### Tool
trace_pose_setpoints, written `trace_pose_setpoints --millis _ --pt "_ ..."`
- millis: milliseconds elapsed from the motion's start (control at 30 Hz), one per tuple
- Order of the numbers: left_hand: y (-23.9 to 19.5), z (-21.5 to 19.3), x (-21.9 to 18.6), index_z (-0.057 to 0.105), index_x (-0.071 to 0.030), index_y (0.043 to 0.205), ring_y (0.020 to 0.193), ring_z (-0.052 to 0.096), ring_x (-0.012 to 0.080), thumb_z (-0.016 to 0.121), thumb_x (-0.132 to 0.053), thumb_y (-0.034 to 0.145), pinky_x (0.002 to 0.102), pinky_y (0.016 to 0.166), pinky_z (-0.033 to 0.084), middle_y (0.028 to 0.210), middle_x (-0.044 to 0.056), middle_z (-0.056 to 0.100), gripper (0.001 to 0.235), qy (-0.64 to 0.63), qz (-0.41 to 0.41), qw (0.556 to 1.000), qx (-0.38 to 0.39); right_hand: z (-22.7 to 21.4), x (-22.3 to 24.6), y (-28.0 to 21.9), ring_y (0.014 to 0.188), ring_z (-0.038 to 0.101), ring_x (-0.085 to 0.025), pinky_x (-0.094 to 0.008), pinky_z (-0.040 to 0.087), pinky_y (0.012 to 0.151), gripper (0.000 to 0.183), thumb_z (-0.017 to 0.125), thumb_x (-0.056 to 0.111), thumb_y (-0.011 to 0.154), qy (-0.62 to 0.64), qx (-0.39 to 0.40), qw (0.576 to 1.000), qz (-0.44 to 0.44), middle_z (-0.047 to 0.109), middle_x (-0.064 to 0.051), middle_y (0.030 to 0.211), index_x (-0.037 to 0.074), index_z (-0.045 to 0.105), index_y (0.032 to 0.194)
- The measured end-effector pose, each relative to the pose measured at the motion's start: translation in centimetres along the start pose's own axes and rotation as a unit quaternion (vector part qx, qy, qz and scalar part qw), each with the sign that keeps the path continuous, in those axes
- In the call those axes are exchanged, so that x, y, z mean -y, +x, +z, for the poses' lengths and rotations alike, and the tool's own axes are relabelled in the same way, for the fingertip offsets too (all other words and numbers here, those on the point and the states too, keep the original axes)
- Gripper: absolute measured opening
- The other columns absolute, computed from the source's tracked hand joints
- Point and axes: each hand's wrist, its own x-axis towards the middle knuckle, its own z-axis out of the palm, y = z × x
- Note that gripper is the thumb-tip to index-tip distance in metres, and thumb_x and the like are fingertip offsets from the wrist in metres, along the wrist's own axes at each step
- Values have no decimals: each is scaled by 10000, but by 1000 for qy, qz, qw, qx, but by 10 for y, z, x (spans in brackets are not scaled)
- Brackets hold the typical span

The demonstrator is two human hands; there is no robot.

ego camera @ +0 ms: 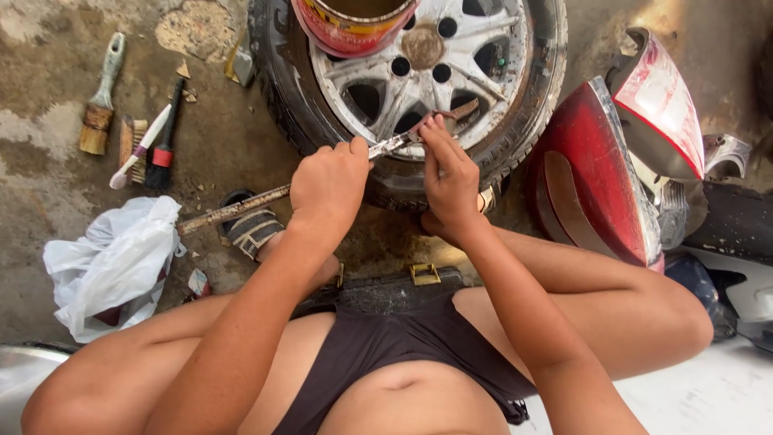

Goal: Sanding the outer edge of a car wheel rim using a metal file to remove rust and debris.

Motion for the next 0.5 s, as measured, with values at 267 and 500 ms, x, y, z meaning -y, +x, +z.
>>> trace_pose_setpoints --millis 267,500 --pt "-7 13 -2 599 -191 862 575 671 142 806 -516 826 290 539 586 654 -39 622 387 11 0 1000 -15 0 -35 -1 1299 558 -333 -462 483 1107 327 571 -87 1009 26 7 999 28 660 -171 1323 78 706 1257" --pt "-3 2 0 609 -191 889 618 695 168 816 -508 788 320 561 599 696 -35 647 392 16 5 999 -31 1 5 0 1271 590 -370 -490 527 1042 295 633 -68 989 37 -13 999 1 701 -175 1278 64 730 1233"
